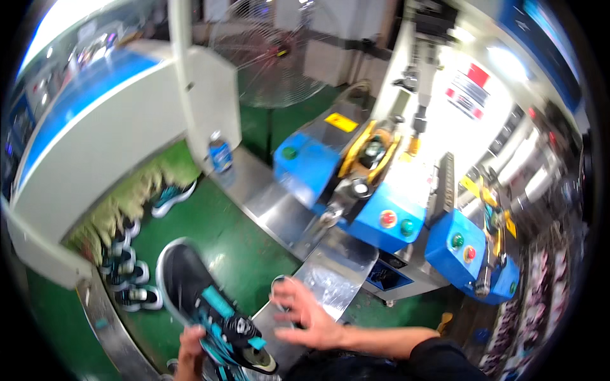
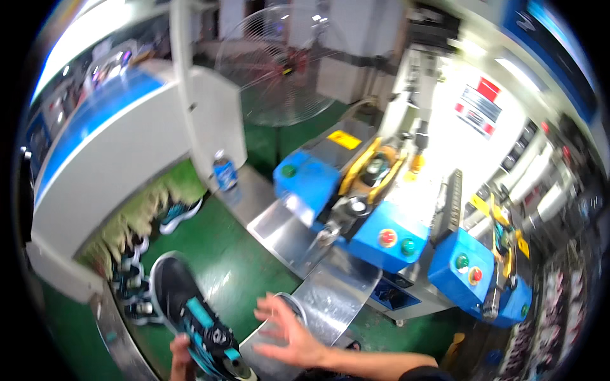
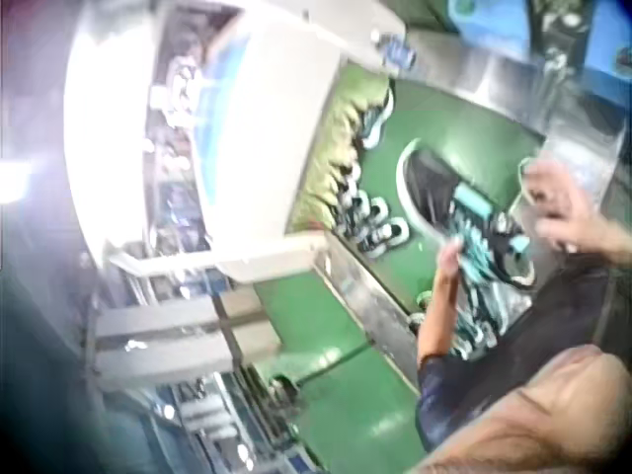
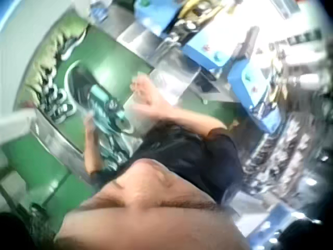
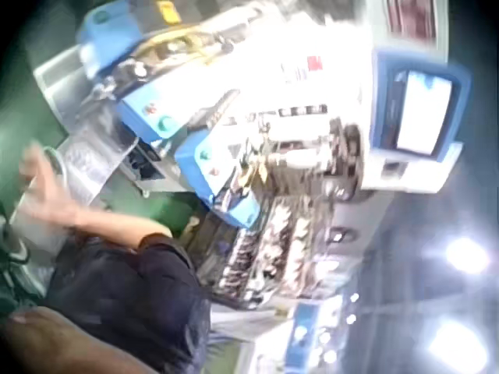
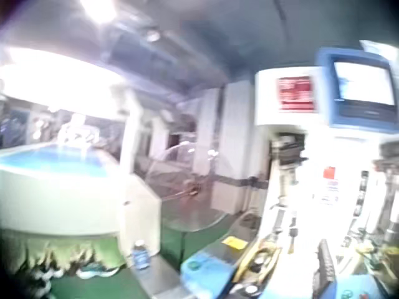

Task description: The person places shoes into a processing machine and then moves them onto a conveyor belt.

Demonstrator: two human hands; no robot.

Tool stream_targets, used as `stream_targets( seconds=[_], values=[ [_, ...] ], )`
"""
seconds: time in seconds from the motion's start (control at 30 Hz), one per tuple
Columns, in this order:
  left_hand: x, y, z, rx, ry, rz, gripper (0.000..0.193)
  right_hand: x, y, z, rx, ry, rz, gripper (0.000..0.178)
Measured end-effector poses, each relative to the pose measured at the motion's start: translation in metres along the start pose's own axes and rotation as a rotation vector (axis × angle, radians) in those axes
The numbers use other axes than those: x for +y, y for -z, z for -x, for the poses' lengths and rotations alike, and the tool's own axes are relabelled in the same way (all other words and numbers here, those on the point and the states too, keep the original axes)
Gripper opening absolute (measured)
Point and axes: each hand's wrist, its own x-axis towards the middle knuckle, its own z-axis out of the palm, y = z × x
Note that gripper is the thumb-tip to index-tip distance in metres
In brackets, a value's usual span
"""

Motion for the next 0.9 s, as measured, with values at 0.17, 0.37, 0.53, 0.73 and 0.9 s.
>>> stream_targets(
  seconds=[0.17, 0.37, 0.53, 0.73, 0.9],
  values=[
    [-0.099, -0.065, -0.037, -0.065, 0.092, -0.154, 0.074, 0.007, 0.035, 0.07, 0.083, -0.024, 0.272, 0.084],
    [-0.213, -0.201, -0.095, 0.134, -0.11, -0.202, 0.048, -0.023, 0.155, 0.124, 0.302, -0.083, 0.04, 0.063],
    [-0.227, -0.263, -0.202, 0.075, -0.235, -0.378, 0.045, -0.034, 0.221, 0.149, 0.517, -0.037, 0.102, 0.046],
    [-0.198, -0.303, -0.484, -0.171, -0.504, -1.28, 0.081, -0.1, 0.226, 0.107, 0.572, 0.012, -0.114, 0.055],
    [-0.243, -0.348, -0.591, -0.369, -0.599, -1.594, 0.055, -0.108, 0.243, 0.07, 0.721, -0.229, 0.349, 0.07]
  ],
)
